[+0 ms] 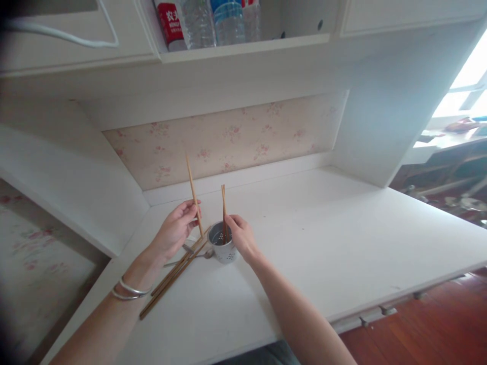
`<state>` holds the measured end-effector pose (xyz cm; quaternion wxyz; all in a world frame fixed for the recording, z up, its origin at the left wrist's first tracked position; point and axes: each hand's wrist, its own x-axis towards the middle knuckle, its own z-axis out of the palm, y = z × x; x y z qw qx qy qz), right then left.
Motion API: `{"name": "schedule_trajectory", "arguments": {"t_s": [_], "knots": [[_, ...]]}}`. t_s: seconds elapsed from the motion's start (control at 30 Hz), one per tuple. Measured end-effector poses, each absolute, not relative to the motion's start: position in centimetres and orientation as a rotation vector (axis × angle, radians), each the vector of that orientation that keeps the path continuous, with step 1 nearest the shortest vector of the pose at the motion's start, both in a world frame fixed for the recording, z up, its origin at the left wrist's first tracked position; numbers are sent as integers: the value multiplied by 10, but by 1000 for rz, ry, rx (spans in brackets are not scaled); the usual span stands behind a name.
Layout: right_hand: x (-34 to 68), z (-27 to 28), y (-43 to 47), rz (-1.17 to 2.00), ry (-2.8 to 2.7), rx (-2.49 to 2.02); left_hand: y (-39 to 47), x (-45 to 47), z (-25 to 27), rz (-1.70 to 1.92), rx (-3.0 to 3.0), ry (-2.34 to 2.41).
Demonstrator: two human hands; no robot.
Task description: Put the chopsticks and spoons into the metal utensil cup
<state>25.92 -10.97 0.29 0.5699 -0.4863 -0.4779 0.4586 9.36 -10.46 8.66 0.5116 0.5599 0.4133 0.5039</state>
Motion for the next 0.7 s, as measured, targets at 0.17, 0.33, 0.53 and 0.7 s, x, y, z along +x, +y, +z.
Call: {"name": "schedule_trajectory", "arguments": {"t_s": [0.17,0.33,0.53,0.7], "knots": [[260,3,-109,1064,-1169,-1138,-84,109,64,1154,1735,1253],[259,4,-109,1073,-1185,-1123,-82,112,37,986,1900,1264],[259,6,-111,1087,-1226,-1078,-91,115,31,952,1819,1231],[259,7,-112,1119,-1223,-1069,-89,116,31,1007,1825,1246]]}}
